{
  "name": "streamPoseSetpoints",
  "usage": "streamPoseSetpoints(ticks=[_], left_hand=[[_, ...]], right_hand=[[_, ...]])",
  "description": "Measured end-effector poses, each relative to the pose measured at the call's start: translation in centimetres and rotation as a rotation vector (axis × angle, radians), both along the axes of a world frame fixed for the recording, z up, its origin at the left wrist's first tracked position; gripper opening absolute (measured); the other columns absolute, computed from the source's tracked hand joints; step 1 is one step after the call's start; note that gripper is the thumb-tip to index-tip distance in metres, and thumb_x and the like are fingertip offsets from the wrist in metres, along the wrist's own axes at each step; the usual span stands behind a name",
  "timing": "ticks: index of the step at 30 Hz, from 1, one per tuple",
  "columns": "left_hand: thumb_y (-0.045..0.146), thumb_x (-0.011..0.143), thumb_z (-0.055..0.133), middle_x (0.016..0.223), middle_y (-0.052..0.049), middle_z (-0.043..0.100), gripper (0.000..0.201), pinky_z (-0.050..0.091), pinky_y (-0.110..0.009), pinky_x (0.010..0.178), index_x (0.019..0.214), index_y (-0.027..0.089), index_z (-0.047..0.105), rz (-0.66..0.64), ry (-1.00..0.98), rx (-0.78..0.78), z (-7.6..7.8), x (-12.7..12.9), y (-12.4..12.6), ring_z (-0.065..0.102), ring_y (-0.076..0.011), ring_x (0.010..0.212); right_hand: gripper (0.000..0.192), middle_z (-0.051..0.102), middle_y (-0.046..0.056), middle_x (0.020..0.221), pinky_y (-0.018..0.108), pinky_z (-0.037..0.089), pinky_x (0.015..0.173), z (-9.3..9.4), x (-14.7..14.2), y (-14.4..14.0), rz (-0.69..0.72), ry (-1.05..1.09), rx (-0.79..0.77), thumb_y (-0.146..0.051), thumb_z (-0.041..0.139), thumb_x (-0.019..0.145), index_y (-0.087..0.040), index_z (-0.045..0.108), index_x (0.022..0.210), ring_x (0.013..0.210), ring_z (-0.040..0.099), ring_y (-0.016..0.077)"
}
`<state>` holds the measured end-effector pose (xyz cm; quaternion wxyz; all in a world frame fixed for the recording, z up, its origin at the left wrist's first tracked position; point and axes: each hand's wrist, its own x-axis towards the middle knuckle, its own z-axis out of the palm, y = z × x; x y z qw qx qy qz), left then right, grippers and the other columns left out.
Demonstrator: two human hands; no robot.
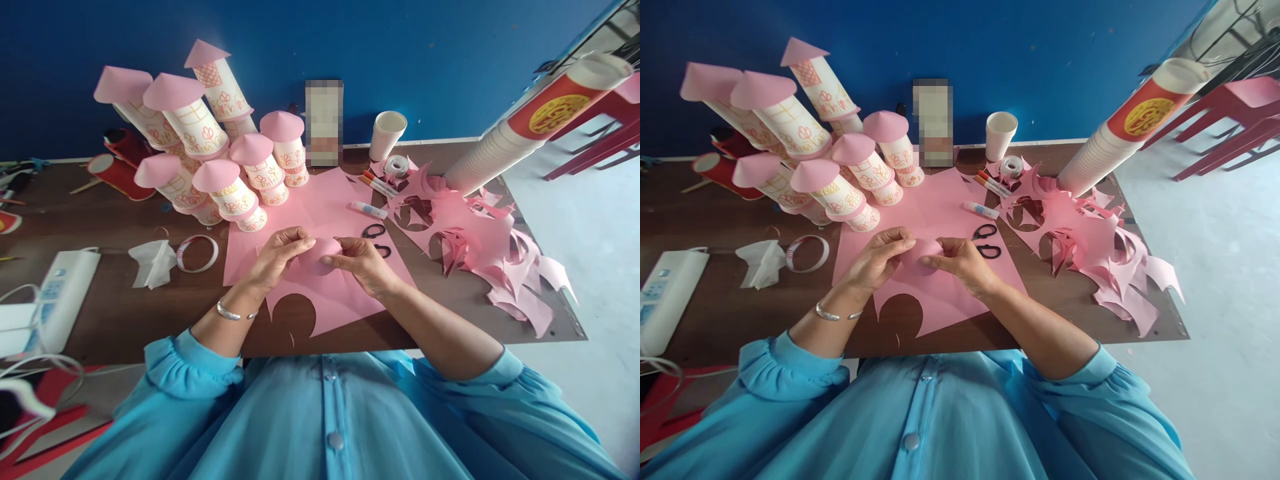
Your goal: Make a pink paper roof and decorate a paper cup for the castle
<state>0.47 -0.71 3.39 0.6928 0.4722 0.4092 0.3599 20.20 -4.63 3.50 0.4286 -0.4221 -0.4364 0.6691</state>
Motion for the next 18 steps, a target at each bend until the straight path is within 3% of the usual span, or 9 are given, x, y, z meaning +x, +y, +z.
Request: streamPoseSetpoints(ticks=[10,14,18], left_hand=[[0.042,0.082,0.082,0.062,0.003,0.051,0.03,0.034,-0.025,0.059,0.071,0.02,0.064,0.021,-0.025,0.015,-0.26,-0.15,0.09,0.043,-0.0107,0.059],[0.041,0.08,0.084,0.061,0.003,0.051,0.031,0.033,-0.025,0.057,0.07,0.019,0.064,0.066,-0.033,0.023,-0.44,-0.21,0.26,0.044,-0.0102,0.058],[0.042,0.079,0.085,0.065,0.001,0.059,0.029,0.036,-0.026,0.059,0.072,0.019,0.068,0.055,-0.073,0.003,-0.4,-0.08,0.31,0.049,-0.0118,0.06]], right_hand=[[0.047,0.052,-0.005,0.067,0.028,0.038,0.067,0.15,0.09,0.05,-0.006,-0.007,-0.016,-0.054,0.093,0.065,-0.017,0.063,0.068,0.068,0.044,0.0114],[0.044,0.06,-0.001,0.072,0.029,0.043,0.071,-0.11,0.05,0.23,-0.093,0.076,-0.027,-0.054,0.092,0.068,-0.017,0.069,0.076,0.072,0.052,0.0135],[0.043,0.06,-0.001,0.071,0.028,0.04,0.067,-0.36,0.12,0.43,-0.173,0.073,-0.003,-0.054,0.092,0.067,-0.017,0.069,0.073,0.069,0.05,0.0124]])
